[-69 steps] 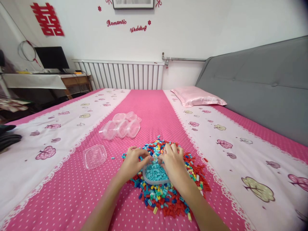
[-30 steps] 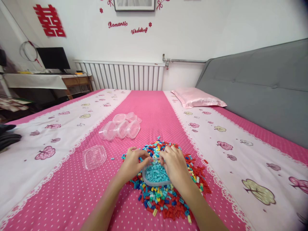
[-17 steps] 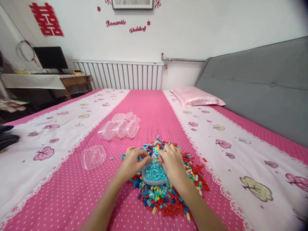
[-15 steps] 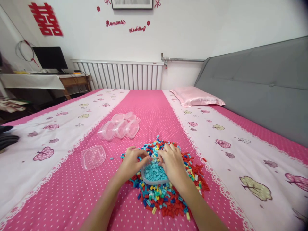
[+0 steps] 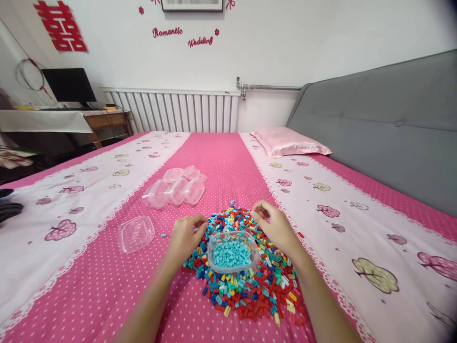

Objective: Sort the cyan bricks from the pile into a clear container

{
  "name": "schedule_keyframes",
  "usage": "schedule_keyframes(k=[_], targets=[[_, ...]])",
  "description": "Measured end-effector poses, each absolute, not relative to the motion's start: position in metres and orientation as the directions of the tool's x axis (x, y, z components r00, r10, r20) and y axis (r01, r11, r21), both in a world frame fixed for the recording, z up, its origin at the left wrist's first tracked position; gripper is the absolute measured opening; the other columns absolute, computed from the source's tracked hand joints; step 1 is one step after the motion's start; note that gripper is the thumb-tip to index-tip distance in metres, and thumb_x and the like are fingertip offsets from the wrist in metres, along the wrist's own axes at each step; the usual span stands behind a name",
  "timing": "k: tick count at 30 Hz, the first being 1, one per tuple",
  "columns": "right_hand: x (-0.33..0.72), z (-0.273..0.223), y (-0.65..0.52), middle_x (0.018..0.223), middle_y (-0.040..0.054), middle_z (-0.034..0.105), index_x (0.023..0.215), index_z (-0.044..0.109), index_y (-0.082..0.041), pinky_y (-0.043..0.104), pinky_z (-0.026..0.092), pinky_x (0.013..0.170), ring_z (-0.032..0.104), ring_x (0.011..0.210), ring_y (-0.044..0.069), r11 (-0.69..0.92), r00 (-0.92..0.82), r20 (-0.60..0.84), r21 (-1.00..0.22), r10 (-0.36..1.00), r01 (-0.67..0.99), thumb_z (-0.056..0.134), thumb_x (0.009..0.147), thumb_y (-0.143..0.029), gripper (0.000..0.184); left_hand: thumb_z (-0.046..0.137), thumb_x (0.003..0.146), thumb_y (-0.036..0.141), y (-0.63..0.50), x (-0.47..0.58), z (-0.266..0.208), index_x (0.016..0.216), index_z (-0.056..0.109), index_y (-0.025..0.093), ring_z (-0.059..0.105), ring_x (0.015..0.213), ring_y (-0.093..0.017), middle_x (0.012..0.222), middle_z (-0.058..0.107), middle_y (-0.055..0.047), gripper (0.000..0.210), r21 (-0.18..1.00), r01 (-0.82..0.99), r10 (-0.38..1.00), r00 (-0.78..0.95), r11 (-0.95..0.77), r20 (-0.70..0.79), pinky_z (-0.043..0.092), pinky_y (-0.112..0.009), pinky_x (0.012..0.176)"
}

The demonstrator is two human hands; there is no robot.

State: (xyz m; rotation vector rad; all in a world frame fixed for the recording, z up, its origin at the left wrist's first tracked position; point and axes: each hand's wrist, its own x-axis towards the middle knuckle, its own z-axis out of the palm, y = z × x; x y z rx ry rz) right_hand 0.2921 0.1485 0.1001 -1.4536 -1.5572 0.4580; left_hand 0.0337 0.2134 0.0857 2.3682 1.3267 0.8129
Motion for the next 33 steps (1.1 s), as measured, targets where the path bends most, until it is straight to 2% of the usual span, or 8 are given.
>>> schedule_keyframes(k=[4, 9, 13, 16, 19, 22, 25, 33], targets=[[0.297, 0.099, 0.148, 0.072, -0.0018, 0.059, 0.085, 0.064, -0.02, 0.028, 0.041, 0.066, 0.054, 0.068, 0.016, 0.216, 0.041, 0.306, -0.756, 0.951, 0.618, 0.052, 0.091, -0.035, 0.02, 0.057, 0.086, 0.023, 0.216, 0.029, 0.081, 0.091, 0.072, 0.023, 0.067, 0.092, -0.027, 0.094, 0.077, -0.006, 0.016, 0.434, 0.758, 0.868, 0.366, -0.487, 0.334, 0.046, -0.037, 0.086], [0.293, 0.101, 0.145, 0.082, 0.0024, 0.066, 0.089, 0.07, -0.019, 0.03, 0.043, 0.072, 0.059, 0.076, 0.018, 0.206, 0.006, 0.276, -0.731, 0.961, 0.65, 0.052, 0.093, -0.034, 0.024, 0.053, 0.085, 0.015, 0.218, 0.013, 0.089, 0.097, 0.073, 0.022, 0.063, 0.104, -0.034, 0.104, 0.076, -0.01, 0.024, 0.356, 0.854, 0.903, 0.259, -0.38, 0.343, 0.04, -0.049, 0.095], [0.282, 0.1, 0.145, 0.094, 0.0039, 0.068, 0.097, 0.073, -0.021, 0.031, 0.046, 0.079, 0.063, 0.084, 0.017, 0.238, -0.053, 0.266, -0.734, 0.963, 0.636, 0.054, 0.093, -0.027, 0.02, 0.063, 0.083, 0.022, 0.22, 0.002, 0.093, 0.088, 0.075, 0.025, 0.07, 0.085, -0.027, 0.086, 0.078, -0.004, 0.014, 0.354, 0.841, 0.908, 0.336, -0.409, 0.252, 0.047, -0.037, 0.082], [0.276, 0.096, 0.146, 0.1, 0.0052, 0.069, 0.099, 0.073, -0.02, 0.032, 0.047, 0.085, 0.064, 0.091, 0.018, 0.242, -0.085, 0.247, -0.723, 0.965, 0.647, 0.054, 0.092, -0.022, 0.02, 0.069, 0.078, 0.02, 0.219, -0.002, 0.092, 0.08, 0.076, 0.027, 0.072, 0.076, -0.023, 0.078, 0.077, 0.0, 0.011, 0.352, 0.82, 0.892, 0.412, -0.452, 0.185, 0.047, -0.031, 0.075], [0.274, 0.091, 0.147, 0.101, 0.0062, 0.071, 0.1, 0.073, -0.02, 0.034, 0.047, 0.088, 0.065, 0.095, 0.019, 0.262, -0.122, 0.244, -0.703, 0.962, 0.661, 0.054, 0.093, -0.022, 0.02, 0.068, 0.078, 0.016, 0.219, -0.001, 0.091, 0.083, 0.077, 0.027, 0.072, 0.081, -0.026, 0.084, 0.078, -0.002, 0.015, 0.326, 0.829, 0.891, 0.42, -0.454, 0.172, 0.046, -0.033, 0.078], [0.273, 0.089, 0.148, 0.1, 0.0059, 0.071, 0.099, 0.073, -0.021, 0.034, 0.048, 0.087, 0.066, 0.093, 0.019, 0.285, -0.151, 0.249, -0.693, 0.957, 0.662, 0.053, 0.094, -0.024, 0.02, 0.065, 0.085, 0.02, 0.217, 0.003, 0.092, 0.09, 0.077, 0.025, 0.069, 0.094, -0.032, 0.095, 0.077, -0.007, 0.015, 0.294, 0.847, 0.895, 0.4, -0.443, 0.195, 0.043, -0.04, 0.085], [0.272, 0.088, 0.148, 0.1, 0.006, 0.071, 0.098, 0.073, -0.02, 0.034, 0.048, 0.087, 0.066, 0.094, 0.02, 0.291, -0.164, 0.246, -0.687, 0.955, 0.666, 0.054, 0.095, -0.025, 0.02, 0.065, 0.088, 0.024, 0.213, 0.013, 0.09, 0.095, 0.077, 0.027, 0.063, 0.104, -0.033, 0.104, 0.074, -0.007, 0.014, 0.273, 0.834, 0.876, 0.434, -0.479, 0.21, 0.038, -0.044, 0.092], [0.272, 0.087, 0.147, 0.096, 0.0044, 0.07, 0.092, 0.069, -0.021, 0.033, 0.046, 0.084, 0.065, 0.092, 0.02, 0.278, -0.196, 0.198, -0.681, 0.96, 0.677, 0.053, 0.094, -0.025, 0.017, 0.071, 0.083, 0.016, 0.201, 0.034, 0.079, 0.093, 0.077, 0.028, 0.06, 0.102, -0.029, 0.099, 0.073, -0.006, 0.016, 0.267, 0.791, 0.835, 0.522, -0.55, 0.174, 0.033, -0.044, 0.093]])
